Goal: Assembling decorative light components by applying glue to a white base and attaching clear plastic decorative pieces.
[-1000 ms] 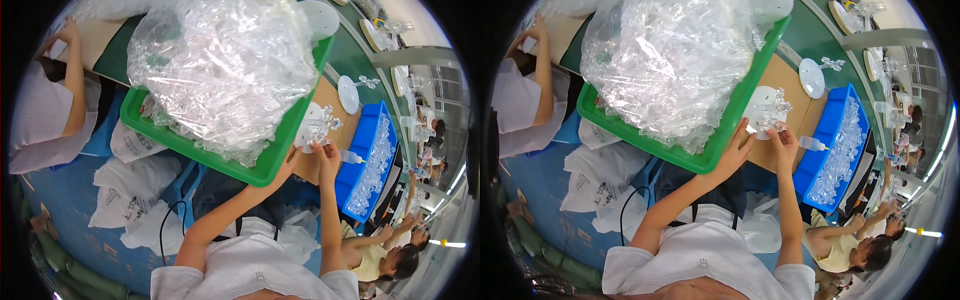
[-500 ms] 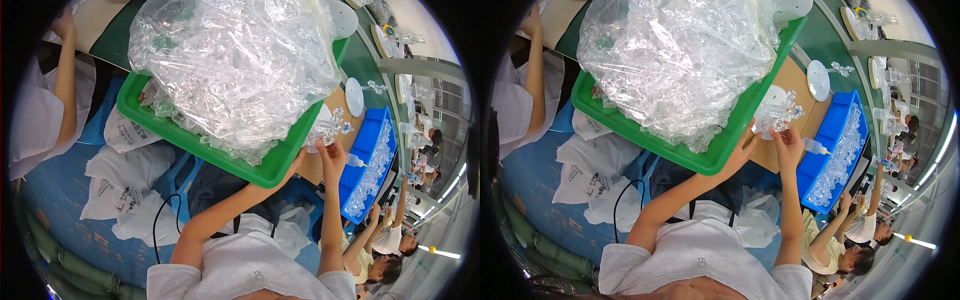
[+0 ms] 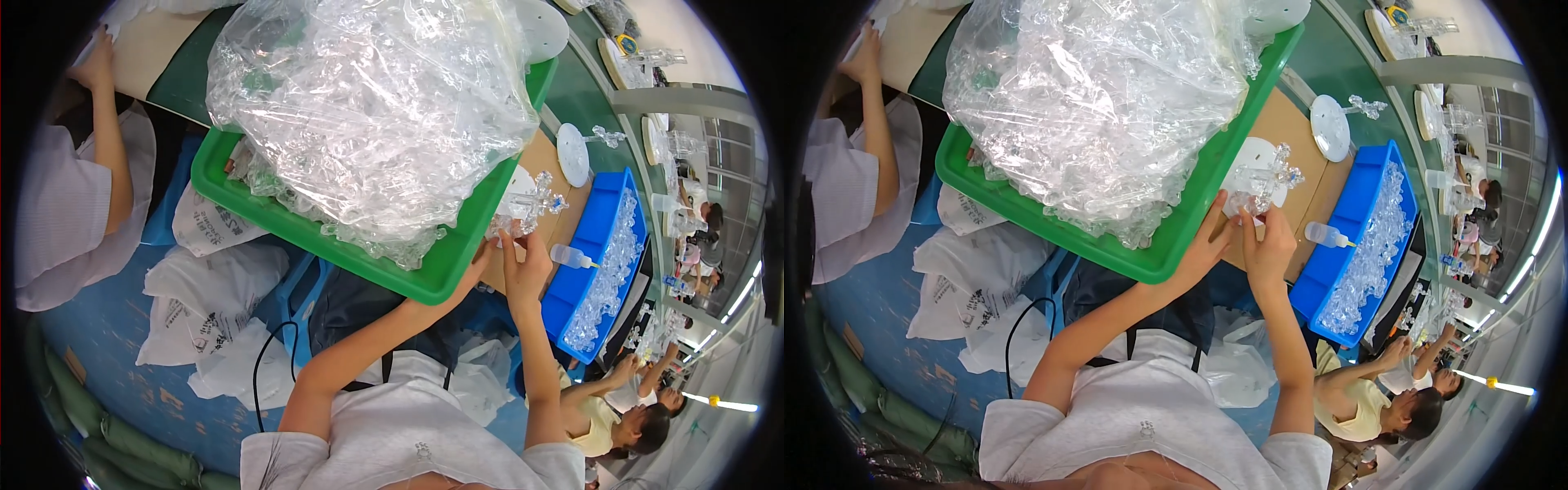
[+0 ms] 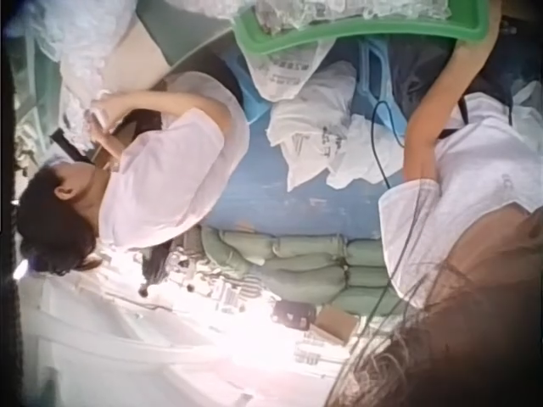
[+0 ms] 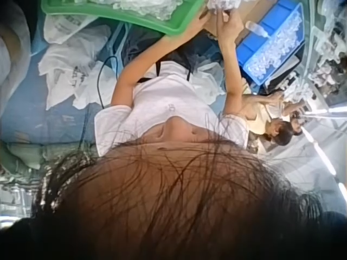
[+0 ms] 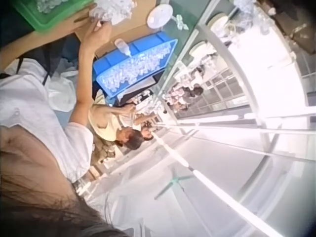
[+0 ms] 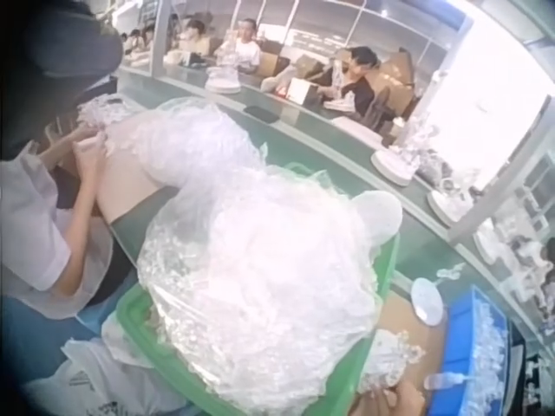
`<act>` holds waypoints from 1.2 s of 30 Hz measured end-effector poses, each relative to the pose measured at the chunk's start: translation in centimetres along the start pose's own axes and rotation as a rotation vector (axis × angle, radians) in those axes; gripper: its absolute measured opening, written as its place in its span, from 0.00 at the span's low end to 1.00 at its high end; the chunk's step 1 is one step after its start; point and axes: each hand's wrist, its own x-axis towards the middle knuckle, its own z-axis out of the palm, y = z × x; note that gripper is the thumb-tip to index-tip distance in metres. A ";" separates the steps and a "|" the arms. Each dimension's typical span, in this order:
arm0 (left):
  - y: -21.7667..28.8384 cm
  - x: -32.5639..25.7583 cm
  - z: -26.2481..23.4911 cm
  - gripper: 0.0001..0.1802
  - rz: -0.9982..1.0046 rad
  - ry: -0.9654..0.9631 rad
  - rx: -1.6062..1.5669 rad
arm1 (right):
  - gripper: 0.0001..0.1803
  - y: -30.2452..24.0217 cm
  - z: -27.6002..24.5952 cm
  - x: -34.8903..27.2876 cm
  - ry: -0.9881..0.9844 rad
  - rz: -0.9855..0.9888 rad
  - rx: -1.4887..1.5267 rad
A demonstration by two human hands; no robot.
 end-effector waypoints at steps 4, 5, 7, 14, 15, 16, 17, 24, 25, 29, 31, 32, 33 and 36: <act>0.2 -0.2 0.5 0.23 -0.032 -0.005 -0.012 | 0.11 0.5 -0.1 -0.2 -0.014 -0.049 -0.040; 0.2 -0.2 0.4 0.23 -0.035 -0.006 -0.012 | 0.12 0.1 -0.2 -0.1 -0.043 0.044 -0.008; 0.0 -0.2 0.0 0.24 0.004 -0.043 -0.011 | 0.13 0.4 0.1 -0.1 -0.079 0.134 0.023; -0.4 -0.5 0.5 0.25 0.093 -0.028 0.061 | 0.18 3.1 -0.1 0.0 -0.106 0.486 0.763; -0.4 -0.6 0.6 0.25 0.098 0.003 0.144 | 0.18 3.4 -0.1 0.1 -0.111 0.494 0.778; -0.4 -0.7 0.6 0.25 0.104 0.034 0.227 | 0.18 3.4 0.0 0.2 -0.116 0.502 0.794; -0.3 -0.9 0.8 0.25 0.097 0.031 0.224 | 0.18 3.2 -0.1 0.3 -0.123 0.503 0.791; 0.2 -1.1 1.5 0.26 0.136 0.056 0.434 | 0.15 1.7 -0.8 0.7 -0.119 0.328 0.376; 0.2 -1.1 1.6 0.26 0.142 0.021 0.395 | 0.14 1.4 -0.9 0.8 -0.129 0.294 0.187; 0.1 -1.4 1.8 0.26 0.139 -0.001 0.303 | 0.14 -0.5 -1.2 1.1 -0.181 0.135 -0.033; 0.3 -1.3 1.8 0.27 0.086 -0.005 0.160 | 0.13 0.0 -1.0 0.8 -0.115 -0.011 -0.085; 0.2 -1.1 1.5 0.27 0.091 -0.004 0.160 | 0.13 0.4 -1.0 0.7 -0.110 -0.008 -0.085; 0.0 -1.0 1.1 0.27 0.102 -0.018 0.139 | 0.13 0.9 -0.9 0.7 -0.114 -0.047 -0.113; -0.4 -0.9 0.7 0.27 0.109 -0.008 0.123 | 0.13 0.5 -1.0 1.0 -0.113 0.013 -0.037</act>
